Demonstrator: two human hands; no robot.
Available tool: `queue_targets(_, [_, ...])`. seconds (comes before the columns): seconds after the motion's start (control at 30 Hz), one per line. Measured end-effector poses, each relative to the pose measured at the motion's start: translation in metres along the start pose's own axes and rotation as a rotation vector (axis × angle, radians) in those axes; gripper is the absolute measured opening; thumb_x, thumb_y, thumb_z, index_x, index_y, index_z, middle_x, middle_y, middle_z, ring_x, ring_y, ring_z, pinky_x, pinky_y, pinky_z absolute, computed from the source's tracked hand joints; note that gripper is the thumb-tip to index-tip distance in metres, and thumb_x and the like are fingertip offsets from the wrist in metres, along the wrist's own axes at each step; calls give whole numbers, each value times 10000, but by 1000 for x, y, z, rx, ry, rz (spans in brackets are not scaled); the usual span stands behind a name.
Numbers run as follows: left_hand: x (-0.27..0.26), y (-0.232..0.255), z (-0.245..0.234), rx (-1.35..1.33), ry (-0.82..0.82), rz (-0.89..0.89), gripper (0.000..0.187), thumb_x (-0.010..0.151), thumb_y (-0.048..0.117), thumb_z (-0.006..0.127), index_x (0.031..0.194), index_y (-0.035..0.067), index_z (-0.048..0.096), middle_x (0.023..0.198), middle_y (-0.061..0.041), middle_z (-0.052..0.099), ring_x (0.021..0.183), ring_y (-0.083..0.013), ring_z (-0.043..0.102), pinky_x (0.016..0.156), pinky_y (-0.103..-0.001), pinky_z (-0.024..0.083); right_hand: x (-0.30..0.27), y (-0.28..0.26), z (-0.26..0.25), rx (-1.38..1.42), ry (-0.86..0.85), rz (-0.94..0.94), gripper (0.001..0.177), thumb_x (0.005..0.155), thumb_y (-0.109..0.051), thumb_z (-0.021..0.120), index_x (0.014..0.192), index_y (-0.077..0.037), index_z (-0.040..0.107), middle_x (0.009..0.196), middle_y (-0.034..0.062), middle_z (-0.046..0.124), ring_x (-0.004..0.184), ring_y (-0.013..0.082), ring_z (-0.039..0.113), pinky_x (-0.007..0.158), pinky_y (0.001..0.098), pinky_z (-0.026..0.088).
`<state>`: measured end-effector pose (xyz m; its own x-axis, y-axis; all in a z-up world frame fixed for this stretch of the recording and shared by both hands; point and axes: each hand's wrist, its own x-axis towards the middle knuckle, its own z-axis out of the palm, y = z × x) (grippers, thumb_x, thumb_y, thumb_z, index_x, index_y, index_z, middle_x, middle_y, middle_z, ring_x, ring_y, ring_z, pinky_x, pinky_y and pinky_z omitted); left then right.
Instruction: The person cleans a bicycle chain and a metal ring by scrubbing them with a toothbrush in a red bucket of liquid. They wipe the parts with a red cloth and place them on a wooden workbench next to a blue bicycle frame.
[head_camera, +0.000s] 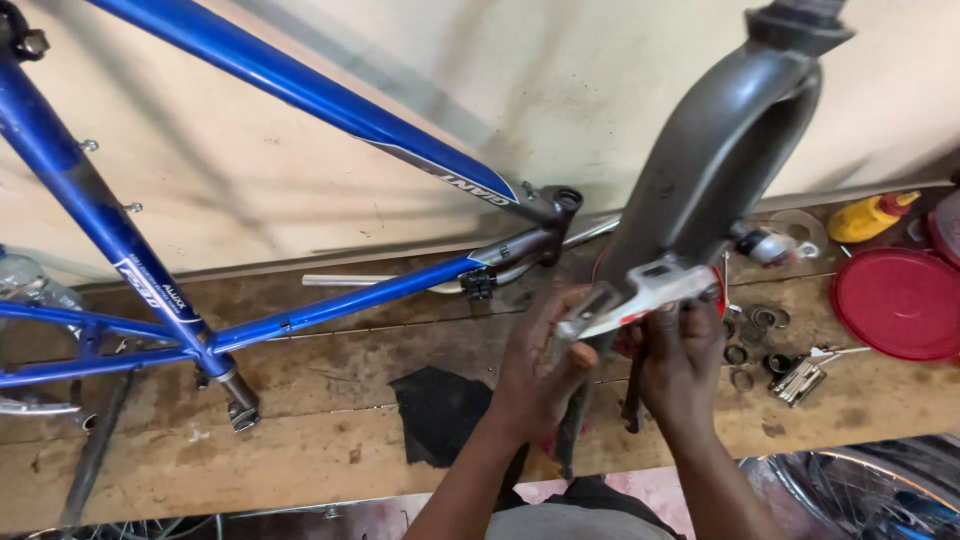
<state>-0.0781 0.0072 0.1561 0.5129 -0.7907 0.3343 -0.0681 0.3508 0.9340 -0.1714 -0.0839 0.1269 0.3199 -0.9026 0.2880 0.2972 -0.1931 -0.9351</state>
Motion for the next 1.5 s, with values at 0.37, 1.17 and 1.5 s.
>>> queue_targets(0.37, [19,-41,51,276,54,100,613,779,401,797,1308,157,605,1124,-119,522,1057,-338,522,989,-448,379,35,-29,-90,496,9,168,277,899,-30,524,1141,96,575,762,158,539,636,241,538,568,330,459])
queue_targets(1.17, [20,-89,180,141,-321,-123,252,997,265,500,1063,117,692,1056,-53,726,934,-187,671,773,-330,498,192,-16,-251,181,128,-183,204,934,-134,575,1131,-183,559,1085,-3,624,1047,133,595,967,292,518])
queue_targets(1.5, [42,-100,209,154,-220,-210,499,919,209,611,1382,88,471,1159,-82,550,966,-165,572,777,-302,504,241,56,-259,53,41,-257,352,678,49,432,955,-148,525,786,-46,473,738,46,406,675,198,319])
